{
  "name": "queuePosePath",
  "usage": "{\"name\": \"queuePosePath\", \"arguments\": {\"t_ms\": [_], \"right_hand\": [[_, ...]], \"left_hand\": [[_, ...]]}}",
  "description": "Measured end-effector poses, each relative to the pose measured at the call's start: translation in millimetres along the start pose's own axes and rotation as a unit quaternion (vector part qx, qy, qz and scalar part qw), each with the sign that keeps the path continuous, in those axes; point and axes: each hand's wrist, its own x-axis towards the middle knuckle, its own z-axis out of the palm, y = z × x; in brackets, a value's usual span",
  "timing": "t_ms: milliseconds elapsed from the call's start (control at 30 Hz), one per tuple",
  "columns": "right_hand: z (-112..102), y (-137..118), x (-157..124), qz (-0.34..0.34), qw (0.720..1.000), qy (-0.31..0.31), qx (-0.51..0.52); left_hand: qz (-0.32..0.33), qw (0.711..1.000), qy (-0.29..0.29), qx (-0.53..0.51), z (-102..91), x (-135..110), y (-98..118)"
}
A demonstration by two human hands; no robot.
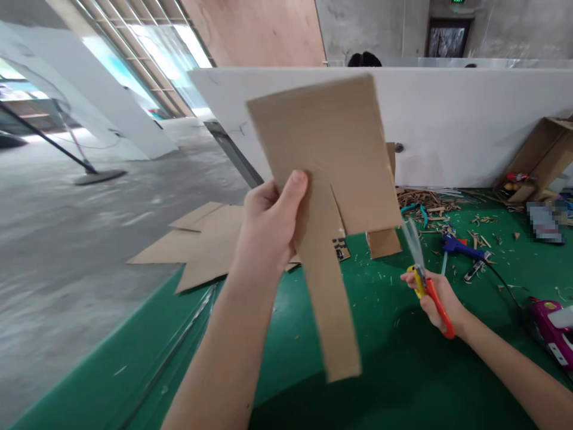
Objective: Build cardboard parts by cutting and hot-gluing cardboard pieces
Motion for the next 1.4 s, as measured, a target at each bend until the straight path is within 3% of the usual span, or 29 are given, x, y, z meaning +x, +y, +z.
{"name": "queuePosePath", "arguments": {"t_ms": [100, 200, 300, 367, 567, 667, 733, 800, 933, 967, 1100, 1267, 1400], "right_hand": [[0, 3, 2, 0.026, 0.987, 0.034, 0.156], [-5, 2, 6, 0.043, 0.96, 0.079, 0.266], [-16, -5, 11, 0.053, 0.94, 0.096, 0.324], [-22, -10, 15, 0.082, 0.932, 0.099, 0.338], [-23, -8, 20, 0.178, 0.898, 0.152, 0.373], [-24, -5, 22, 0.183, 0.881, 0.169, 0.403], [-26, -4, 24, 0.176, 0.87, 0.181, 0.423], [-28, -4, 25, 0.169, 0.862, 0.195, 0.437], [-27, -2, 24, 0.147, 0.863, 0.22, 0.43], [-26, -1, 23, 0.142, 0.866, 0.226, 0.424], [-23, 0, 22, 0.146, 0.873, 0.24, 0.398], [-22, -2, 22, 0.154, 0.896, 0.238, 0.342], [-24, 1, 20, 0.107, 0.921, 0.244, 0.283]], "left_hand": [[-0.093, 0.975, -0.149, 0.139, -11.9, -1, 11], [-0.139, 0.905, -0.328, 0.233, -3.5, -9, 8], [-0.138, 0.832, -0.449, 0.295, 13.7, -12, -9], [-0.119, 0.811, -0.486, 0.302, 22.7, -13, -23], [-0.144, 0.811, -0.498, 0.271, 24.4, -14, -46], [-0.198, 0.845, -0.476, 0.14, 17.1, -11, -58], [-0.24, 0.849, -0.47, 0.028, 12.8, -9, -70], [-0.26, 0.814, -0.52, -0.011, 11.3, -8, -82], [-0.236, 0.68, -0.689, 0.086, 21.0, -23, -98], [-0.228, 0.672, -0.697, 0.102, 25.7, -30, -100], [-0.221, 0.768, -0.597, 0.071, 42.7, -53, -99], [-0.267, 0.803, -0.528, 0.071, 37.8, -43, -71], [-0.237, 0.878, -0.415, 0.03, 26.5, -27, -48]]}}
